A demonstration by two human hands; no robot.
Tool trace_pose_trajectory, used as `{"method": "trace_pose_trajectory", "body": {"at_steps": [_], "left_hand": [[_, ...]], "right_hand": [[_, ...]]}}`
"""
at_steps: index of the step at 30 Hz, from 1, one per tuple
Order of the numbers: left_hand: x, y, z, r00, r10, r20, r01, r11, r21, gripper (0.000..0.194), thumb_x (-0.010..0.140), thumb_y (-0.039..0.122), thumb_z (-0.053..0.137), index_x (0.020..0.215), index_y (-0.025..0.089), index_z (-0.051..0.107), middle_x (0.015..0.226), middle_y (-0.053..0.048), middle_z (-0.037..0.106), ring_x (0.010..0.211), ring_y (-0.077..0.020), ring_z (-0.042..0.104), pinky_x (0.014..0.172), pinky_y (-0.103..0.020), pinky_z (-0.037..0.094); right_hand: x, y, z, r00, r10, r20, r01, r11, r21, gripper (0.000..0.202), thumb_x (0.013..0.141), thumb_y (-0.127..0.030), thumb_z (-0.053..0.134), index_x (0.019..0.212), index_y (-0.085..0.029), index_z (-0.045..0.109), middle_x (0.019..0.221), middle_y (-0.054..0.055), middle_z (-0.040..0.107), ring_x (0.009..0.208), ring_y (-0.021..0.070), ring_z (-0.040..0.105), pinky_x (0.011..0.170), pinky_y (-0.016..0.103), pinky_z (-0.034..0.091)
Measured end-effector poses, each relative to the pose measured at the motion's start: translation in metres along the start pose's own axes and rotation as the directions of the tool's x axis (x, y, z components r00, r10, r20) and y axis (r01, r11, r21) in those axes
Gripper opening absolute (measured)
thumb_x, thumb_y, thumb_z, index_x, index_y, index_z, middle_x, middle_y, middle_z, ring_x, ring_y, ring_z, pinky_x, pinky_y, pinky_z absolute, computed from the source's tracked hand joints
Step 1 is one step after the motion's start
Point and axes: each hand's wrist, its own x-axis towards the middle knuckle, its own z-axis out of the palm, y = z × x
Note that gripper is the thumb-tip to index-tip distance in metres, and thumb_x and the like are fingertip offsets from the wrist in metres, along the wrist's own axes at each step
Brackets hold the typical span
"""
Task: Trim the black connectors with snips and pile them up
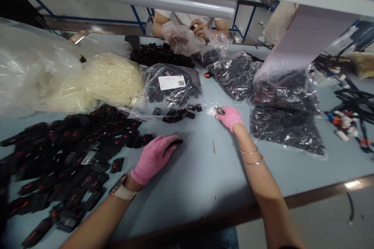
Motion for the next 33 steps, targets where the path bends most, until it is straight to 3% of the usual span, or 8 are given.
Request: {"method": "trace_pose_trajectory", "body": {"at_steps": [7,12,19,25,33], "left_hand": [[-0.002,-0.002,0.001,1.0,0.003,-0.005,-0.003,1.0,0.001,0.018,0.091,0.023,0.047,0.101,0.018,0.062,0.088,-0.005,0.071,0.079,-0.0186,0.063,0.071,-0.032,0.053],[-0.002,-0.002,0.001,1.0,0.007,0.002,-0.007,1.0,-0.005,0.018,0.091,0.024,0.049,0.102,0.019,0.062,0.089,-0.006,0.07,0.081,-0.0188,0.063,0.072,-0.032,0.053],[-0.001,-0.001,0.0,1.0,0.009,-0.009,-0.009,1.0,-0.007,0.017,0.09,0.023,0.049,0.101,0.019,0.062,0.088,-0.005,0.07,0.079,-0.0191,0.063,0.071,-0.032,0.054],[-0.001,-0.001,-0.001,1.0,0.006,0.007,-0.006,1.0,-0.005,0.017,0.09,0.023,0.05,0.101,0.019,0.062,0.089,-0.005,0.07,0.08,-0.0194,0.063,0.071,-0.032,0.053],[-0.001,-0.001,0.001,1.0,0.001,0.002,-0.001,1.0,-0.015,0.017,0.09,0.023,0.049,0.101,0.019,0.061,0.089,-0.005,0.07,0.08,-0.0187,0.063,0.071,-0.032,0.053]], "right_hand": [[0.001,0.004,0.001,0.996,-0.067,0.055,0.063,0.996,0.062,0.021,0.075,-0.027,0.056,0.088,-0.018,0.07,0.076,0.001,0.068,0.067,0.0146,0.057,0.062,0.023,0.043],[0.004,0.018,-0.01,0.997,-0.071,-0.01,0.072,0.99,0.125,0.023,0.073,-0.02,0.057,0.092,-0.017,0.071,0.085,0.002,0.071,0.076,0.0153,0.061,0.074,0.025,0.046],[0.001,0.011,-0.008,0.999,-0.025,0.039,0.022,0.998,0.061,0.022,0.07,-0.032,0.064,0.086,-0.019,0.071,0.073,0.0,0.068,0.065,0.0145,0.058,0.062,0.024,0.044],[-0.001,-0.001,-0.007,0.997,-0.053,0.057,0.063,0.979,-0.195,0.024,0.08,-0.033,0.053,0.09,-0.019,0.07,0.08,0.006,0.068,0.065,0.0162,0.054,0.057,0.026,0.036],[-0.006,-0.01,-0.007,0.991,-0.102,0.087,0.118,0.971,-0.207,0.025,0.082,-0.035,0.052,0.092,-0.019,0.068,0.086,0.007,0.07,0.07,0.0177,0.058,0.059,0.025,0.036]]}}
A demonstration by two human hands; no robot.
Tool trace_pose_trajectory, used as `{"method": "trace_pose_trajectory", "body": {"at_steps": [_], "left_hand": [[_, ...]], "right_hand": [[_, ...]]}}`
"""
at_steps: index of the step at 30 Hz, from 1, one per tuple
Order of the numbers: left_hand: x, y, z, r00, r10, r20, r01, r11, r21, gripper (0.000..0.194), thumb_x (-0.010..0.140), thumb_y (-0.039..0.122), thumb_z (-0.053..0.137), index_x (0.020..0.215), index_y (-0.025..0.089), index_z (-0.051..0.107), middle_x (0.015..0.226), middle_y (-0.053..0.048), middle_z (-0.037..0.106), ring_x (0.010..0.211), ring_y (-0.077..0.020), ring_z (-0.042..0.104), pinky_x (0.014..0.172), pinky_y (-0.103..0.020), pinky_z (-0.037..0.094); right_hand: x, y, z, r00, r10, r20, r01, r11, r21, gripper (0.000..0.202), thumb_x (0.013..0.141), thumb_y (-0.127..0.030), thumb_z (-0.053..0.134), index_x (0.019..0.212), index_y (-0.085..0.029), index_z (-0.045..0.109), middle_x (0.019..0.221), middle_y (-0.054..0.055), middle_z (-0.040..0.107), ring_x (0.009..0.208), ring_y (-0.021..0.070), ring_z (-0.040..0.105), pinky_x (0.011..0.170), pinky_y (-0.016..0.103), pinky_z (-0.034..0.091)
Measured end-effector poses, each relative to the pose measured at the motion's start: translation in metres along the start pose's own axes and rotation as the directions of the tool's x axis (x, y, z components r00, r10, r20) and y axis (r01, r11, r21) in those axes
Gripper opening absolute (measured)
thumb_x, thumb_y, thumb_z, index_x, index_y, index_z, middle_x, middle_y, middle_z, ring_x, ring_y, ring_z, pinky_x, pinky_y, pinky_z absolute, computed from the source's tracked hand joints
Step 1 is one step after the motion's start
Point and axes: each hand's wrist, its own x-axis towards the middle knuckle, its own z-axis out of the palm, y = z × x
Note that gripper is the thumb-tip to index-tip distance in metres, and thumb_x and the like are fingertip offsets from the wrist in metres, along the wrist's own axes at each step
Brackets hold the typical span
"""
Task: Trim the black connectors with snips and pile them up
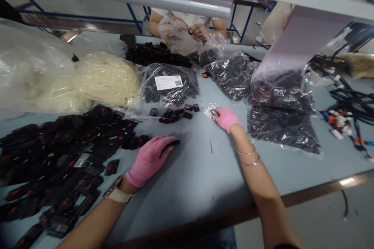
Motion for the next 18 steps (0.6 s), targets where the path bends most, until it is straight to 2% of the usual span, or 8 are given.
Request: {"method": "trace_pose_trajectory", "body": {"at_steps": [5,9,12,14,18], "left_hand": [[0.001,0.0,0.0,1.0,0.013,-0.002,-0.013,1.0,0.001,0.017,0.09,0.023,0.049,0.1,0.018,0.062,0.089,-0.006,0.071,0.08,-0.0193,0.063,0.071,-0.033,0.053],[0.001,0.001,-0.001,1.0,0.016,0.006,-0.016,1.0,-0.007,0.018,0.09,0.023,0.049,0.101,0.02,0.063,0.09,-0.005,0.071,0.081,-0.019,0.063,0.071,-0.032,0.053],[0.001,0.001,-0.001,1.0,0.005,0.003,-0.005,1.0,-0.003,0.018,0.09,0.024,0.049,0.102,0.02,0.062,0.089,-0.005,0.071,0.08,-0.0191,0.063,0.071,-0.033,0.053],[0.001,0.002,-0.001,1.0,0.005,0.002,-0.005,1.0,0.004,0.017,0.09,0.024,0.05,0.101,0.019,0.062,0.089,-0.005,0.07,0.08,-0.0193,0.063,0.071,-0.033,0.053],[0.001,0.002,-0.001,1.0,0.01,0.004,-0.01,1.0,-0.001,0.016,0.09,0.023,0.05,0.1,0.019,0.061,0.088,-0.005,0.07,0.08,-0.0193,0.063,0.072,-0.033,0.052]], "right_hand": [[0.001,-0.009,0.007,1.0,0.026,-0.017,-0.027,0.998,-0.059,0.026,0.08,-0.036,0.051,0.088,-0.019,0.069,0.087,0.01,0.07,0.07,0.0201,0.06,0.056,0.028,0.035],[0.0,-0.01,0.011,0.994,0.099,-0.044,-0.098,0.995,0.022,0.022,0.071,-0.036,0.057,0.08,-0.019,0.067,0.076,0.007,0.067,0.063,0.0179,0.057,0.053,0.027,0.034],[-0.003,-0.01,0.009,0.985,0.117,-0.126,-0.091,0.976,0.198,0.019,0.068,-0.037,0.056,0.07,-0.018,0.061,0.065,0.002,0.061,0.059,0.0142,0.05,0.054,0.026,0.034],[-0.007,-0.013,0.006,0.977,0.101,-0.19,-0.025,0.931,0.365,0.017,0.067,-0.035,0.056,0.064,-0.018,0.054,0.06,-0.001,0.054,0.057,0.0117,0.045,0.053,0.024,0.033],[-0.021,-0.031,0.003,0.969,-0.019,-0.248,0.188,0.711,0.678,0.012,0.063,-0.028,0.053,0.061,-0.019,0.045,0.058,-0.005,0.044,0.055,0.0086,0.037,0.052,0.022,0.032]]}}
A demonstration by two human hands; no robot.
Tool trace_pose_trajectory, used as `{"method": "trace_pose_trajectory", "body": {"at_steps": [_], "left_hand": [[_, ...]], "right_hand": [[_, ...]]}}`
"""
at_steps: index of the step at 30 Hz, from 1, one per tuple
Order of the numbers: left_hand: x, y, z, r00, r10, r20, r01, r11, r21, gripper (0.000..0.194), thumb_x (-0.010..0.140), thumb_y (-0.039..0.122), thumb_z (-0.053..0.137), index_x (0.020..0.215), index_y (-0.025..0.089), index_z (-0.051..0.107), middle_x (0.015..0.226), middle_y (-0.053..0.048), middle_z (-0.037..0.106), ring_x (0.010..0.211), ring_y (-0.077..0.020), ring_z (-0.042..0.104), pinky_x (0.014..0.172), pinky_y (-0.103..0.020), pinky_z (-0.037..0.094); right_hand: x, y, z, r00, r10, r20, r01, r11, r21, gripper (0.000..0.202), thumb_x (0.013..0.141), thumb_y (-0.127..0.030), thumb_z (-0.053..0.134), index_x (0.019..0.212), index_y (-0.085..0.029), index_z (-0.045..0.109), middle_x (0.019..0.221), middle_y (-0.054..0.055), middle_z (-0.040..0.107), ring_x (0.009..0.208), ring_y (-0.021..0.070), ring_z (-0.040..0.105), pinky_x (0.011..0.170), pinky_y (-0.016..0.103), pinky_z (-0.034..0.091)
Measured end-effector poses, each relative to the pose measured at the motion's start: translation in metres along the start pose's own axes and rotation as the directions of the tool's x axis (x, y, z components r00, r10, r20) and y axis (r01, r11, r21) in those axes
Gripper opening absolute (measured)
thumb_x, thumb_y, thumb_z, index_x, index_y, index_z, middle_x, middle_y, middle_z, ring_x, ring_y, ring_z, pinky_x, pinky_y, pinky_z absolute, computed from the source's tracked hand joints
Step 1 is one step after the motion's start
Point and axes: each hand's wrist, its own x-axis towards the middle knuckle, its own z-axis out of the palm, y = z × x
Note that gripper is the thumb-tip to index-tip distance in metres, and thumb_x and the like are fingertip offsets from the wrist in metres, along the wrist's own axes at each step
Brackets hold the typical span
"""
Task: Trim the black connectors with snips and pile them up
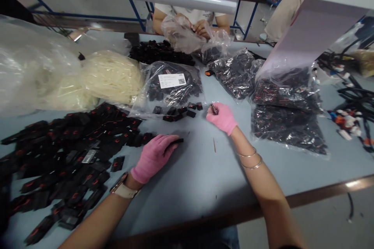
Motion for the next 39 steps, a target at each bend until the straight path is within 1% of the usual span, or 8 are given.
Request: {"method": "trace_pose_trajectory", "body": {"at_steps": [4,8,13,21,26,30,35,39], "left_hand": [[0.0,0.0,-0.001,1.0,-0.022,-0.002,0.022,1.0,-0.011,0.017,0.089,0.023,0.051,0.102,0.019,0.061,0.089,-0.006,0.07,0.079,-0.0195,0.063,0.07,-0.033,0.052],[-0.001,-0.002,0.001,0.999,-0.032,-0.02,0.032,0.999,-0.01,0.018,0.088,0.024,0.051,0.104,0.019,0.06,0.087,-0.006,0.07,0.076,-0.0195,0.063,0.068,-0.033,0.052],[-0.002,-0.003,0.002,0.999,-0.027,-0.027,0.026,1.0,-0.004,0.015,0.089,0.025,0.052,0.101,0.019,0.059,0.086,-0.006,0.069,0.075,-0.0196,0.062,0.068,-0.032,0.052],[-0.001,-0.003,0.001,0.999,-0.03,-0.018,0.03,1.0,-0.006,0.014,0.089,0.024,0.052,0.099,0.018,0.058,0.085,-0.006,0.069,0.075,-0.0194,0.062,0.068,-0.032,0.051],[-0.001,-0.002,0.002,0.999,-0.035,-0.026,0.035,0.999,0.001,0.012,0.089,0.025,0.052,0.097,0.018,0.059,0.081,-0.005,0.068,0.073,-0.0188,0.061,0.066,-0.031,0.05],[-0.002,-0.003,0.002,0.997,-0.069,-0.026,0.069,0.998,-0.005,0.011,0.087,0.025,0.056,0.094,0.018,0.06,0.08,-0.004,0.068,0.071,-0.0184,0.061,0.065,-0.03,0.05],[-0.003,-0.004,0.003,0.994,-0.104,-0.037,0.104,0.994,-0.018,0.01,0.086,0.026,0.059,0.09,0.018,0.06,0.078,-0.003,0.068,0.071,-0.018,0.061,0.065,-0.029,0.049],[-0.002,-0.003,0.003,0.993,-0.108,-0.054,0.107,0.994,-0.012,0.01,0.086,0.028,0.058,0.088,0.018,0.06,0.076,-0.003,0.067,0.069,-0.0174,0.061,0.063,-0.029,0.049]], "right_hand": [[-0.017,-0.016,0.021,0.982,-0.052,0.18,0.007,0.969,0.245,0.011,0.065,-0.028,0.053,0.068,-0.018,0.051,0.06,-0.005,0.045,0.056,0.0083,0.039,0.052,0.021,0.034],[-0.027,-0.02,0.043,0.941,-0.038,0.337,-0.032,0.979,0.2,0.022,0.073,-0.025,0.05,0.089,-0.015,0.062,0.062,-0.005,0.05,0.055,0.0078,0.041,0.053,0.021,0.036],[-0.032,-0.023,0.053,0.901,-0.033,0.433,-0.06,0.978,0.199,0.015,0.075,-0.02,0.051,0.08,-0.015,0.064,0.065,-0.003,0.056,0.059,0.008,0.046,0.058,0.021,0.039],[-0.036,-0.022,0.06,0.885,-0.009,0.465,-0.105,0.97,0.219,0.013,0.076,-0.024,0.054,0.076,-0.016,0.064,0.06,-0.005,0.053,0.057,0.008,0.045,0.058,0.021,0.039],[-0.035,-0.023,0.06,0.873,0.104,0.477,-0.238,0.944,0.229,0.015,0.076,-0.019,0.051,0.084,-0.016,0.063,0.061,-0.005,0.052,0.051,0.0071,0.047,0.053,0.021,0.04],[-0.037,-0.024,0.062,0.884,0.098,0.458,-0.258,0.918,0.302,0.011,0.074,-0.02,0.055,0.081,-0.015,0.061,0.064,-0.004,0.055,0.051,0.0068,0.048,0.051,0.02,0.038],[-0.038,-0.018,0.066,0.887,0.049,0.459,-0.199,0.938,0.284,0.01,0.074,-0.022,0.058,0.076,-0.015,0.064,0.057,-0.005,0.052,0.053,0.0082,0.046,0.053,0.021,0.037],[-0.038,-0.016,0.068,0.917,-0.042,0.396,-0.029,0.985,0.172,0.01,0.076,-0.021,0.059,0.077,-0.016,0.068,0.066,-0.003,0.059,0.063,0.01,0.05,0.061,0.023,0.039]]}}
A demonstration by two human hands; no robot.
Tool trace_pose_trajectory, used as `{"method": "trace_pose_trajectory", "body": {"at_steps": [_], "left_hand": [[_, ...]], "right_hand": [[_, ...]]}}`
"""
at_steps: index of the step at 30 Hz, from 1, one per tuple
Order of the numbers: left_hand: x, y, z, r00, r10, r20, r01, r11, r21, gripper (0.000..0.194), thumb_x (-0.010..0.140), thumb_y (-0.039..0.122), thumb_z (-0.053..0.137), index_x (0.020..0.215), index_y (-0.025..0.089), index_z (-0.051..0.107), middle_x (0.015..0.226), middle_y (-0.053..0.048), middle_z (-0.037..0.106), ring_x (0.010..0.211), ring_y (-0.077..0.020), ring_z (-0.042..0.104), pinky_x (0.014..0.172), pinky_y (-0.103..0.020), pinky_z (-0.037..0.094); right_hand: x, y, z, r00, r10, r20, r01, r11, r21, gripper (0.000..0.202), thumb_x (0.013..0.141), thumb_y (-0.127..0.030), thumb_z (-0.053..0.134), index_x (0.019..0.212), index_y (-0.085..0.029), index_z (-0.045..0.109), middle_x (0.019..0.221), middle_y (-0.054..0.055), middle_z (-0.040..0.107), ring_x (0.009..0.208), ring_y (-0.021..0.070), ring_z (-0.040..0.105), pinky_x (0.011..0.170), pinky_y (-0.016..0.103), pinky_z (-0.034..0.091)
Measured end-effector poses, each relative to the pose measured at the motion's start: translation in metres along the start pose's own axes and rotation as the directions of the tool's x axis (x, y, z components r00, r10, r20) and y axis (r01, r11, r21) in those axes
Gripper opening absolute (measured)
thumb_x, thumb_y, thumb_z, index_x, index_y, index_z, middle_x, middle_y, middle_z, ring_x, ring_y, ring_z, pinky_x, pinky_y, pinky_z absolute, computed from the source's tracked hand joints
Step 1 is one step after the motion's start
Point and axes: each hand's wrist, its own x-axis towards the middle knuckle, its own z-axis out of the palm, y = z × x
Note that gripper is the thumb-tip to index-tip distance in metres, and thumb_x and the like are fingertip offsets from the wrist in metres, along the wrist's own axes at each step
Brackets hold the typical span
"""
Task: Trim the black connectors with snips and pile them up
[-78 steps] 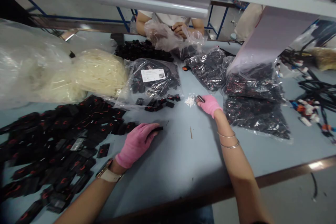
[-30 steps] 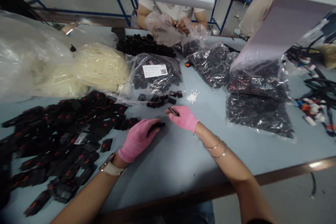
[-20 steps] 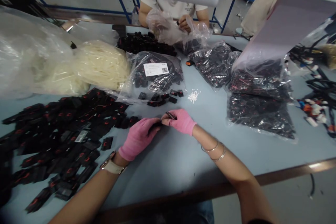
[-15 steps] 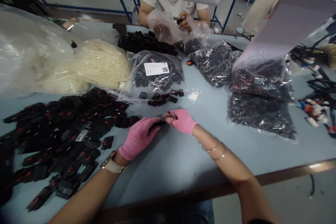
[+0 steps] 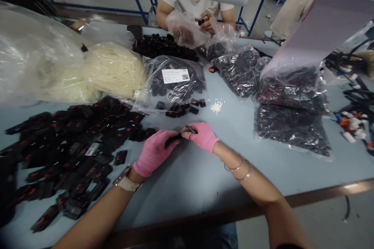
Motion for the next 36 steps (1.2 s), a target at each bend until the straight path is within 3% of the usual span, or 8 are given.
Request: {"method": "trace_pose_trajectory", "body": {"at_steps": [6,23,26,31,36], "left_hand": [[0.002,0.001,-0.001,1.0,0.009,-0.002,-0.009,1.0,0.009,0.01,0.086,0.028,0.058,0.086,0.019,0.06,0.074,-0.002,0.067,0.066,-0.0165,0.06,0.061,-0.028,0.048],[0.002,0.0,-0.001,1.0,0.004,-0.01,-0.004,1.0,-0.003,0.01,0.086,0.029,0.058,0.086,0.019,0.06,0.074,-0.003,0.067,0.067,-0.0167,0.061,0.062,-0.028,0.049],[0.002,0.0,-0.001,1.0,-0.007,-0.006,0.007,1.0,0.008,0.01,0.086,0.029,0.058,0.086,0.019,0.06,0.074,-0.002,0.067,0.067,-0.0168,0.061,0.062,-0.028,0.048],[0.002,0.001,-0.001,1.0,-0.007,-0.009,0.007,1.0,0.009,0.009,0.085,0.028,0.059,0.085,0.019,0.06,0.074,-0.002,0.067,0.067,-0.0169,0.061,0.062,-0.028,0.049],[0.003,0.001,-0.001,1.0,-0.002,0.002,0.002,1.0,0.007,0.009,0.086,0.026,0.056,0.085,0.019,0.06,0.073,-0.002,0.067,0.066,-0.0166,0.06,0.062,-0.028,0.048]], "right_hand": [[0.0,0.003,0.007,0.992,-0.121,-0.037,0.115,0.984,-0.139,0.007,0.078,-0.019,0.063,0.078,-0.016,0.069,0.073,0.0,0.062,0.078,0.0134,0.053,0.073,0.026,0.041],[0.0,0.012,0.016,0.981,-0.125,-0.147,0.093,0.974,-0.206,0.008,0.075,-0.016,0.066,0.083,-0.017,0.069,0.078,0.001,0.06,0.074,0.0132,0.055,0.071,0.027,0.044],[-0.001,0.015,0.013,0.983,-0.141,-0.115,0.116,0.973,-0.201,0.013,0.075,-0.019,0.067,0.087,-0.016,0.069,0.078,0.001,0.061,0.074,0.0136,0.056,0.071,0.027,0.044],[-0.003,0.023,0.011,0.954,-0.298,-0.023,0.28,0.917,-0.284,0.015,0.077,-0.016,0.064,0.091,-0.018,0.069,0.085,0.002,0.063,0.076,0.012,0.058,0.072,0.024,0.045],[-0.009,0.021,0.014,0.945,-0.319,0.076,0.302,0.754,-0.583,0.022,0.085,-0.021,0.055,0.103,-0.023,0.068,0.091,0.003,0.063,0.072,0.0116,0.056,0.064,0.023,0.041]]}}
